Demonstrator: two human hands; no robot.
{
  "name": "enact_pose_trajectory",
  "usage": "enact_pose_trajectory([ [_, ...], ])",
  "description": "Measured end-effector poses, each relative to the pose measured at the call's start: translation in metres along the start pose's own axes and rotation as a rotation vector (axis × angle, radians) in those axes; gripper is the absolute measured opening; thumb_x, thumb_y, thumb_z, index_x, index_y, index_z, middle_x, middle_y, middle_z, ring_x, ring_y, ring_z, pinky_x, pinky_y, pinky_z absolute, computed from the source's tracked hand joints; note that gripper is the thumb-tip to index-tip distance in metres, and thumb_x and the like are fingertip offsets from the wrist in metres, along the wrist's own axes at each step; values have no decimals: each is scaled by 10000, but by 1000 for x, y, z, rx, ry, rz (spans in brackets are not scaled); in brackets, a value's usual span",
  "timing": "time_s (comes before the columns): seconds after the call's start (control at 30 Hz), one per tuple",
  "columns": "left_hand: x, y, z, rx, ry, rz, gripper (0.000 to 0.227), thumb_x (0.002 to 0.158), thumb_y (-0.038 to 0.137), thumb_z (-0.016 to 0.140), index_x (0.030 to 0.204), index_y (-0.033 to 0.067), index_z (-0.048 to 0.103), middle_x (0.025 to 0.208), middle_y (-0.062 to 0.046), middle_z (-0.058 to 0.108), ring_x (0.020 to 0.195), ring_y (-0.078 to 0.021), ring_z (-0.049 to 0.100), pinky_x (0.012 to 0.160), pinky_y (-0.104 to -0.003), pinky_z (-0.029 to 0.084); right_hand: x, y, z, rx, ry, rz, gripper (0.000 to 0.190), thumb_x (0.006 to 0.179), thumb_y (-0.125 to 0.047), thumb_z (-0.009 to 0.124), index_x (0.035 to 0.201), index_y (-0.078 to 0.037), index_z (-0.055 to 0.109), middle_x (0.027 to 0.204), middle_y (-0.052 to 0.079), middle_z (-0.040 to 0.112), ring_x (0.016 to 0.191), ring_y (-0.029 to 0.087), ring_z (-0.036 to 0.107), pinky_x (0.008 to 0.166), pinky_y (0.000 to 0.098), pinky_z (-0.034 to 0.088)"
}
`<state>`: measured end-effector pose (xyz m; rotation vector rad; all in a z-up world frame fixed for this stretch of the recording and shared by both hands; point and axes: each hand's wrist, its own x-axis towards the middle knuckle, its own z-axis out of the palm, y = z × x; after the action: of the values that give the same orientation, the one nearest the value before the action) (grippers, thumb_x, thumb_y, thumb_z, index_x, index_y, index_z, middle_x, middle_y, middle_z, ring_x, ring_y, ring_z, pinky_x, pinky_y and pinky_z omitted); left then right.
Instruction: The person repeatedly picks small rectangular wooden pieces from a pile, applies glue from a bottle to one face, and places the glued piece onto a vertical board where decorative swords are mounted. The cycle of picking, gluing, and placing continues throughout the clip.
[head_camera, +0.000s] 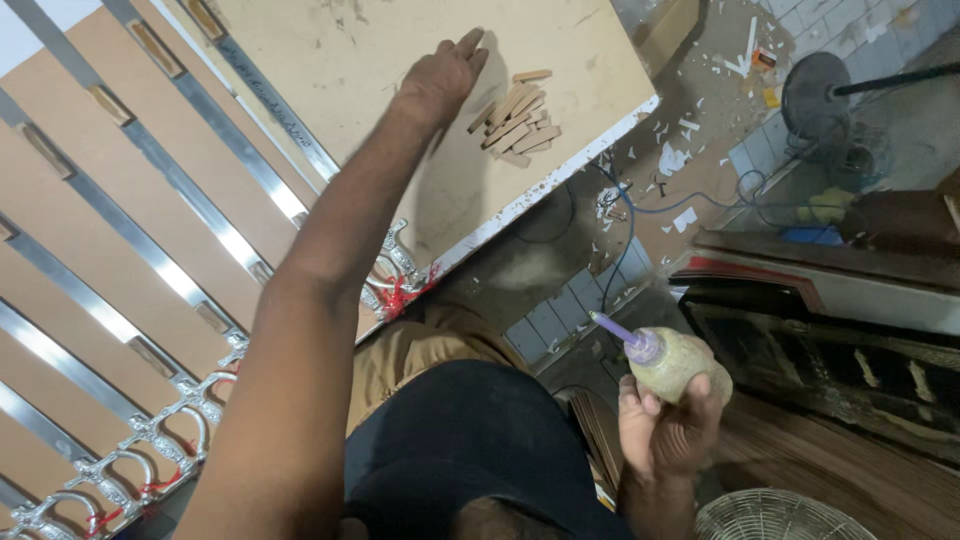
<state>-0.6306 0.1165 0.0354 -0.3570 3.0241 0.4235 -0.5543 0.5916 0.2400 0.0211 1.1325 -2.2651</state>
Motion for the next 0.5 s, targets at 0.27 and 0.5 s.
enact_pose_trajectory([
  [0.27, -12, -3, -37, -253, -198, -153, 932, 645, 149, 945, 1474, 96, 523, 1393, -132, 534, 1220, -308, 602, 1008, -416, 572, 23, -19, -14, -33, 157, -3, 413, 991, -307, 742, 1273, -41, 601, 1135, 78, 700, 752, 139, 574, 720, 311, 482],
  [0.5, -168, 75, -88, -1530, 249, -175, 830, 799, 232, 891, 1541, 129, 535, 1488, -110, 534, 1311, -255, 582, 1182, -427, 520, 63, -29, 68, -424, 3, -143, 565, 921, -321, 737, 1317, -5, 486, 1072, 177, 686, 654, 171, 574, 579, 345, 535],
])
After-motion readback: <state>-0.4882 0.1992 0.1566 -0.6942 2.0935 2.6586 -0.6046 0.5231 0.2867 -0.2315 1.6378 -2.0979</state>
